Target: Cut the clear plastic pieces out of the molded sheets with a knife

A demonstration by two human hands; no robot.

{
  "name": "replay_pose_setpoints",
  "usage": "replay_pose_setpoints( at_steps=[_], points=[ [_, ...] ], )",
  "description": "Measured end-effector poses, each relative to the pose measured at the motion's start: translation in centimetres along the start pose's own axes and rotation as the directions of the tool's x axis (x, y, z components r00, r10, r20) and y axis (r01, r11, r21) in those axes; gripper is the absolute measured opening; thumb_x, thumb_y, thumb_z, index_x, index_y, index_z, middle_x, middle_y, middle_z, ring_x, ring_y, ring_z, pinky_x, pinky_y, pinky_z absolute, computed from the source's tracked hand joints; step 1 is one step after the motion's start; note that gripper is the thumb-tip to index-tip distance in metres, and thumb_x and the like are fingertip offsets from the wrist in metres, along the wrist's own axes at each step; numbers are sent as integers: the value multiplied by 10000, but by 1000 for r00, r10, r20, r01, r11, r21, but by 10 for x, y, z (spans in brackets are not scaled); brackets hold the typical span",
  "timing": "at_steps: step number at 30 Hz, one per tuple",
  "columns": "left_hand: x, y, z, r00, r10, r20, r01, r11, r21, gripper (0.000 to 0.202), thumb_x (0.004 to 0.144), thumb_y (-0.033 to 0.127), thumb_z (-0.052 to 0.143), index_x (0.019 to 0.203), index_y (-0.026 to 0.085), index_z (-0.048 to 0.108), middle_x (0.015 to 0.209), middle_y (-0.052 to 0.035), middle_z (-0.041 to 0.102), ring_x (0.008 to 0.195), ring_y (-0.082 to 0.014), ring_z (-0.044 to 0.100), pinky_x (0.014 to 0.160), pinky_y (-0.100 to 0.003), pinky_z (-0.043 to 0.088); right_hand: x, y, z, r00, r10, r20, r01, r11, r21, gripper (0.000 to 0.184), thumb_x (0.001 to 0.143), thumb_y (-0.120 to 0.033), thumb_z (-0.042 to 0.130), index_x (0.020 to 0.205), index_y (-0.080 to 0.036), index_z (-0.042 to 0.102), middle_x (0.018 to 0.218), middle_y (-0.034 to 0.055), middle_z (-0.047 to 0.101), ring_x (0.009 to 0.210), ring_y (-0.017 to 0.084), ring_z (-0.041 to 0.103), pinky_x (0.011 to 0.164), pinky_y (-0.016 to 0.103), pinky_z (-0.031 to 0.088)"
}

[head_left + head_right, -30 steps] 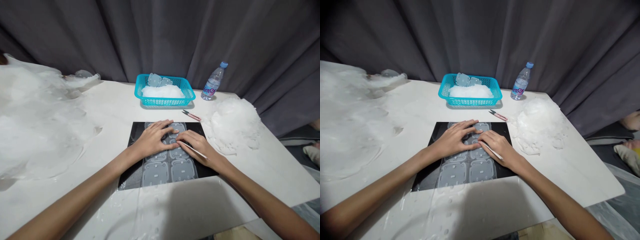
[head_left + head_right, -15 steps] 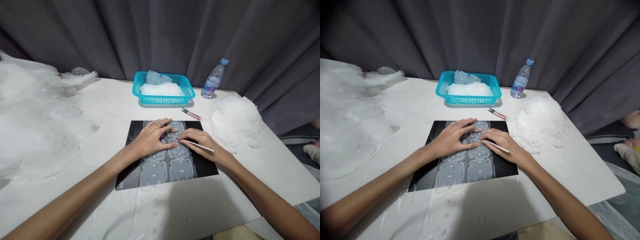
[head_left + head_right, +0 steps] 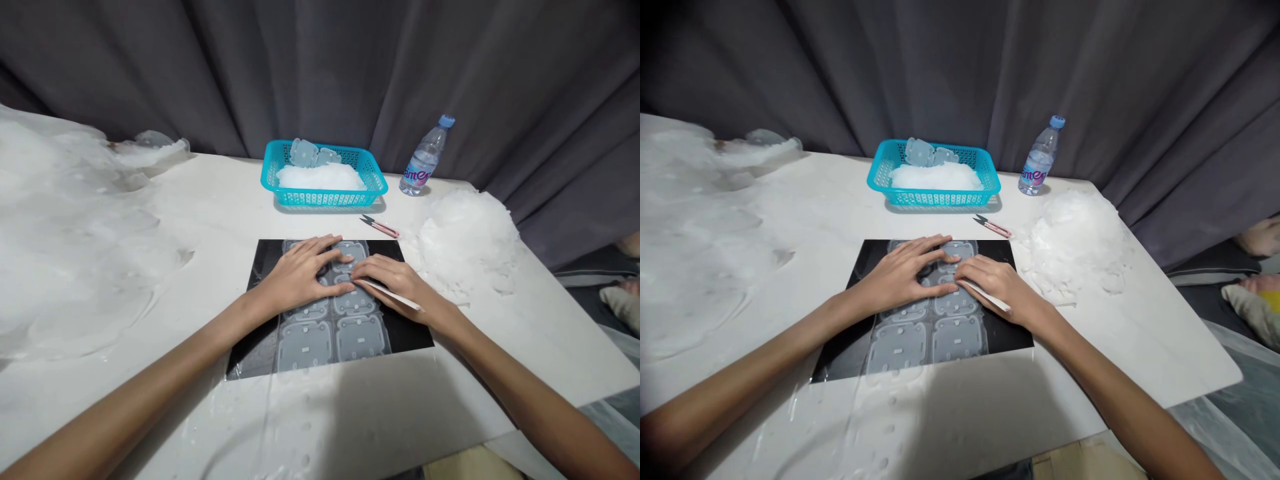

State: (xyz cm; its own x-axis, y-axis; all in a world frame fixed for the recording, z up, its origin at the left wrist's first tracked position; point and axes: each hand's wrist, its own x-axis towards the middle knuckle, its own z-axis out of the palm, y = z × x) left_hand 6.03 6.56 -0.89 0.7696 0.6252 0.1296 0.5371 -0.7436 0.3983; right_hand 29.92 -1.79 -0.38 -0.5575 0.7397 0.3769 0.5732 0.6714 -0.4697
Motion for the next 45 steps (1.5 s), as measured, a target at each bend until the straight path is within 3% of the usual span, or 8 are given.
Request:
replay_pose_setpoints(
  at_steps=[8, 18, 29, 36, 40, 45],
  points=[
    [-1, 1, -2, 1000, -1, 10, 1, 1000, -6, 678, 902, 775, 597, 1381, 301, 672, 1676, -67, 429, 1529, -331, 420, 1274, -522, 294, -2, -2, -13, 999, 20, 39, -20, 1000, 16, 163, 1089, -211, 494, 1188, -204, 623, 1186, 117, 702, 1154, 242, 666, 970, 401, 562],
    [-1, -1, 0, 1000, -1, 5, 1, 1000, 9, 685, 908, 784, 577, 1376, 291, 665, 1674, -73, 432, 1536, -321, 411, 1268, -520, 304, 1, 3, 0, 999, -34, -38, 35, 999, 36, 152, 1084, -220, 518, 1185, -205, 630, 1144, 103, 727, 1127, 230, 676, 964, 405, 575],
    [0, 0, 0, 1000, -2, 12, 2, 1000, -8, 700, 902, 793, 572, 1377, 287, 666, 1677, -71, 428, 1533, -338, 408, 1272, -532, 294, -1, 1, -6, 1000, 22, 19, -22, 1000, 13, 183, 1100, -235, 468, 1200, -223, 621, 1176, 109, 706, 1159, 238, 666, 969, 413, 568],
    [-1, 0, -1, 1000, -6, 17, 7, 1000, -27, 674, 909, 768, 591, 1377, 286, 655, 1673, -73, 431, 1530, -339, 410, 1273, -523, 284, -1, 6, -1, 999, -13, 30, 14, 1000, -26, 211, 1098, -258, 471, 1229, -220, 632, 1194, 119, 691, 1150, 248, 664, 972, 412, 577],
    [-1, 0, -1, 1000, -6, 10, 7, 999, -48, 708, 920, 766, 576, 1431, 277, 585, 1668, -85, 433, 1530, -339, 406, 1272, -523, 277, 3, 4, 1, 999, 31, 21, -27, 984, -177, 302, 1107, -307, 449, 1347, -198, 597, 1267, 148, 661, 1206, 266, 644, 1001, 445, 586],
    [0, -2, 0, 997, -67, 28, 69, 994, -88, 989, 855, 838, 588, 1599, 228, 357, 1666, -131, 423, 1540, -354, 384, 1274, -519, 274, 11, 8, 5, 997, -30, 76, 46, 975, -217, 313, 1112, -258, 399, 1313, -167, 621, 1216, 159, 667, 1143, 269, 646, 975, 459, 593]
  ],
)
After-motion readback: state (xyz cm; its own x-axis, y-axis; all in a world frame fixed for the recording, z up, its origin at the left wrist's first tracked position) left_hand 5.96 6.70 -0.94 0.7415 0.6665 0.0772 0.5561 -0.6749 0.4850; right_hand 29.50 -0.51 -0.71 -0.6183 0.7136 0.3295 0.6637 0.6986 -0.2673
